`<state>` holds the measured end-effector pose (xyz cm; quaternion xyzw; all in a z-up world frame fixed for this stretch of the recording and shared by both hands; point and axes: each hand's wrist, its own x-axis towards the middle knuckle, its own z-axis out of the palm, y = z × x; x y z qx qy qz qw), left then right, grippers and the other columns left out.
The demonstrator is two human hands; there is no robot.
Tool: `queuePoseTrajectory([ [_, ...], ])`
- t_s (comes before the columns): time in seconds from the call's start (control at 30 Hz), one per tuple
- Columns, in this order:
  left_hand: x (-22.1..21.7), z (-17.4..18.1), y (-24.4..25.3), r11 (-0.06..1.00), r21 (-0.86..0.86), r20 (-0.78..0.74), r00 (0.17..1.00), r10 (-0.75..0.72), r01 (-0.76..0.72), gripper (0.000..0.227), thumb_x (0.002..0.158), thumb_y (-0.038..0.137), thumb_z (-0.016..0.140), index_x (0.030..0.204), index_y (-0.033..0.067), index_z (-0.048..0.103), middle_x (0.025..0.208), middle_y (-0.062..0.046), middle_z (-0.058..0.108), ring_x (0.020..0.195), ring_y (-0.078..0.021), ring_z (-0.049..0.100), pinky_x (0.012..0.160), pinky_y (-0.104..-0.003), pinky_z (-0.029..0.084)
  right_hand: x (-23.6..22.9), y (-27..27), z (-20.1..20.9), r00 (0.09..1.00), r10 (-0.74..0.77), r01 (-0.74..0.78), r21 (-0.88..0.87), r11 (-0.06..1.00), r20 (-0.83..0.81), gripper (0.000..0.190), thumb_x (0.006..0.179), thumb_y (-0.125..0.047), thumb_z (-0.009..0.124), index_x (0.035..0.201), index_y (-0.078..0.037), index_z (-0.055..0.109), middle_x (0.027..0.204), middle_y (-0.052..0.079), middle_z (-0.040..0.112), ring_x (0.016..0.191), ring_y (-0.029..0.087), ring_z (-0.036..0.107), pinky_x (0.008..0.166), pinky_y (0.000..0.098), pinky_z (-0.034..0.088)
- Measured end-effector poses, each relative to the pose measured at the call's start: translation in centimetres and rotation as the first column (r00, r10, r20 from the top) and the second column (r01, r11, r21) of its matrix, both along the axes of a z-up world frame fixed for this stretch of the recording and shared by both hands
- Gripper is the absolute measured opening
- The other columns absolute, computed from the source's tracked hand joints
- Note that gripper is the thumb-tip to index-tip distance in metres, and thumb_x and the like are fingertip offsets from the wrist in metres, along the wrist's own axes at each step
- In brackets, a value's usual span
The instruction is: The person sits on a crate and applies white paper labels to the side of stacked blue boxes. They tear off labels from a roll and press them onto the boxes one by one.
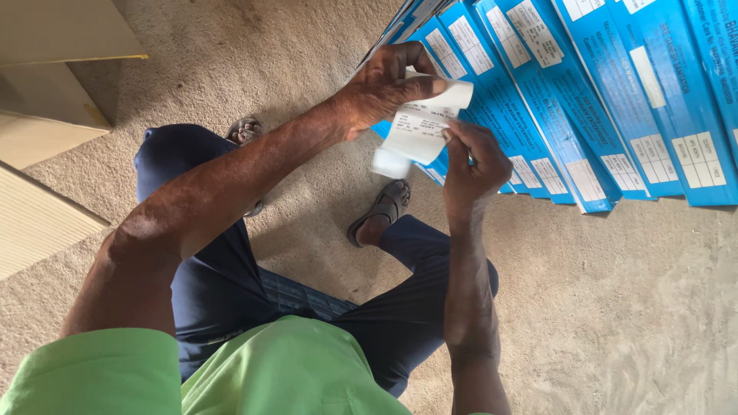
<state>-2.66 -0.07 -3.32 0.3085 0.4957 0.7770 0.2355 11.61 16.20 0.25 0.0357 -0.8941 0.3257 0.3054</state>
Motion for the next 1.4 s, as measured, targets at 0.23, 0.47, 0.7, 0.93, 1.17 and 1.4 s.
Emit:
queuePoseTrajectory([
  [0.23,0.5,0.5,-0.1,0.997,-0.066,0.08,0.996,0.045,-0.04,0.044,0.092,0.043,0.074,0.106,0.0031,0.062,0.093,-0.011,0.069,0.087,-0.0169,0.076,0.071,-0.031,0.068,-0.1,-0.3,-1.3,0.996,-0.065,0.075,0.151,0.986,-0.068,0.011,0.099,0.005,0.071,0.105,-0.003,0.073,0.129,0.014,0.067,0.121,0.026,0.07,0.095,0.0342,0.063],
  [0.47,-0.5,0.5,-0.2,0.98,-0.025,0.134,0.971,0.197,-0.195,0.037,0.097,0.037,0.073,0.105,0.0036,0.06,0.09,-0.01,0.071,0.079,-0.0175,0.077,0.063,-0.033,0.068,0.2,-1.0,-1.5,0.994,-0.016,0.059,0.401,0.914,-0.108,0.01,0.105,-0.01,0.071,0.096,-0.006,0.071,0.148,0.013,0.048,0.153,0.024,0.038,0.135,0.0558,0.024],
  [0.7,-3.0,2.6,-4.3,0.867,-0.053,-0.555,0.737,0.387,-0.495,0.031,0.11,0.023,0.067,0.121,-0.0024,0.053,0.104,-0.017,0.074,0.088,-0.0225,0.077,0.069,-0.034,0.062,-0.5,3.5,3.1,0.853,-0.448,0.388,-0.248,0.888,-0.268,0.019,0.097,-0.023,0.06,0.09,-0.006,0.065,0.125,0.009,0.06,0.12,0.025,0.063,0.098,0.0404,0.06],
  [0.93,-3.0,4.3,-2.1,0.905,-0.133,-0.773,0.613,0.16,-0.404,0.02,0.104,0.022,0.068,0.111,0.0032,0.068,0.096,-0.014,0.074,0.079,-0.0199,0.074,0.063,-0.031,0.061,-3.6,11.6,4.2,0.874,-0.361,0.409,0.091,0.908,-0.326,0.017,0.098,-0.009,0.072,0.087,-0.001,0.061,0.091,0.007,0.054,0.097,0.024,0.049,0.088,0.0423,0.043],
  [1.17,-7.7,2.6,4.3,0.914,-0.273,-0.868,0.486,-0.099,-0.301,0.053,0.116,0.029,0.053,0.159,0.0027,0.037,0.071,-0.01,0.061,0.054,-0.0153,0.056,0.048,-0.024,0.053,-9.6,15.4,3.1,0.898,-0.31,0.365,0.135,0.921,-0.313,0.012,0.098,-0.01,0.063,0.088,-0.008,0.057,0.098,0.009,0.047,0.097,0.021,0.052,0.087,0.0408,0.043],
  [1.4,-9.7,-0.3,10.3,0.797,-0.059,-0.998,0.055,-0.032,-0.601,0.088,0.095,-0.006,0.059,0.167,0.0146,0.012,0.082,-0.008,0.068,0.048,-0.0058,0.057,0.04,-0.023,0.051,-10.2,17.0,3.4,0.899,-0.218,0.389,0.463,0.796,-0.38,0.011,0.099,-0.005,0.061,0.088,-0.004,0.06,0.096,0.004,0.055,0.113,0.028,0.054,0.095,0.0482,0.046],
])
